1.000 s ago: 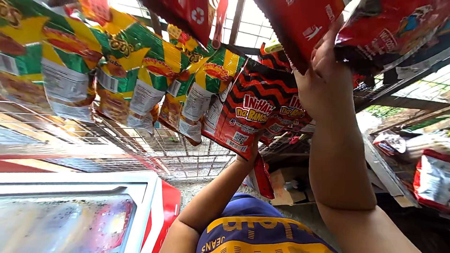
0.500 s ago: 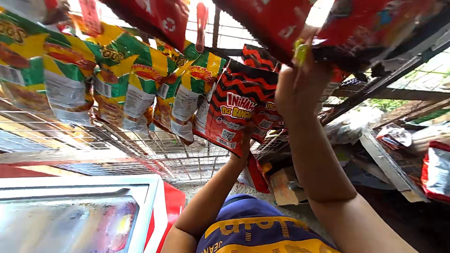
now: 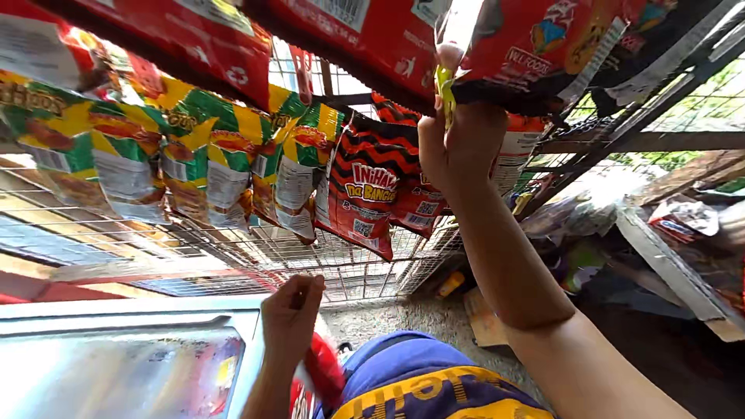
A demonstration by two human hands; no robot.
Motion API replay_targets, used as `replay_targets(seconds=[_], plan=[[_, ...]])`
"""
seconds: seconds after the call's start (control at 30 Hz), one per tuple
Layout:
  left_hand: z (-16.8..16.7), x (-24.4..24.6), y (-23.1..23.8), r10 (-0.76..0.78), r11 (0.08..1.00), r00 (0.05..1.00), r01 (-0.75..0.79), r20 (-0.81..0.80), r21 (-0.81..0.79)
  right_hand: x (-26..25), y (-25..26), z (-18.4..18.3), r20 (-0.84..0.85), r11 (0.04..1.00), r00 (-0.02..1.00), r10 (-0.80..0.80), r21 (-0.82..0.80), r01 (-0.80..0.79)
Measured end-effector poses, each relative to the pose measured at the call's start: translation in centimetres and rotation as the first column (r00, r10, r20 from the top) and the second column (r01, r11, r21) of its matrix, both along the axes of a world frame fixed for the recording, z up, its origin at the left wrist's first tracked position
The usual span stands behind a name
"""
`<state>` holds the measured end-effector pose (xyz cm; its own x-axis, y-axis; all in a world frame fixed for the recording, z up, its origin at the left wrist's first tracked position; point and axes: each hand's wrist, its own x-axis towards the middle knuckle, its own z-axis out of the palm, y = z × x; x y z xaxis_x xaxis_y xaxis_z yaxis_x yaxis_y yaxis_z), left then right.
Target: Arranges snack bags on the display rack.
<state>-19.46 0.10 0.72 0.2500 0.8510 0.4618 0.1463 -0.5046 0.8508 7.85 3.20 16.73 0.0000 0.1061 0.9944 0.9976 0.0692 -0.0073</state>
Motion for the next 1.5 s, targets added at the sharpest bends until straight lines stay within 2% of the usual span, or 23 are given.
replay_targets(seconds=[0.07,0.13,0.2,0.27,0.43,0.53,0.7,0.83,0.93,1.1,1.37,1.5], plan=[[5.1,-1.0,0.2,0.022,0.978,0.993,0.002,-0.114,0.206,0.1,0.0,-0.1,0.004,1.0,1.0,0.021,-0.002,-0.021],[10.0,-0.6,1.1,0.127,0.907,0.965,-0.019,-0.23,0.421,0.1,-0.2,0.0,0.005,0.999,1.0,0.017,-0.038,-0.017],[14.6,0.8,2.1,0.199,0.838,0.921,0.016,-0.334,0.545,0.2,-0.3,0.2,0.014,0.998,1.0,0.019,-0.058,-0.018],[18.1,2.7,3.3,0.211,0.825,0.886,0.066,-0.414,0.562,0.2,-0.3,0.2,0.008,0.997,1.0,0.027,-0.066,-0.026],[23.2,7.3,6.2,0.105,0.928,0.793,0.139,-0.6,0.346,0.4,-0.2,0.1,0.014,0.998,0.999,0.036,-0.05,-0.035],[23.8,9.7,7.2,0.152,0.945,0.749,0.081,-0.645,0.317,0.4,-0.4,0.3,-0.007,0.995,0.999,0.039,-0.089,-0.04],[23.0,11.8,8.9,0.258,0.904,0.684,0.08,-0.683,0.421,0.4,-0.4,0.3,-0.014,0.992,0.999,0.029,-0.119,-0.031],[23.0,12.9,8.6,0.384,0.856,0.577,0.071,-0.721,0.512,0.5,-0.2,0.3,-0.009,0.993,0.999,0.05,-0.107,-0.051],[23.0,13.1,8.2,0.437,0.841,0.543,0.036,-0.717,0.539,0.4,-0.1,0.3,-0.013,0.994,0.998,0.06,-0.096,-0.061],[23.4,13.4,7.8,0.409,0.858,0.534,0.051,-0.74,0.511,0.0,-0.4,0.5,-0.043,0.991,0.997,0.059,-0.114,-0.063],[25.7,13.7,7.3,0.24,0.939,0.47,0.111,-0.849,0.327,0.3,-0.5,0.4,-0.025,0.988,0.998,0.061,-0.144,-0.064],[25.3,13.8,7.9,0.254,0.923,0.472,0.142,-0.844,0.358,0.6,-0.4,0.3,-0.026,0.985,0.996,0.085,-0.15,-0.088]])
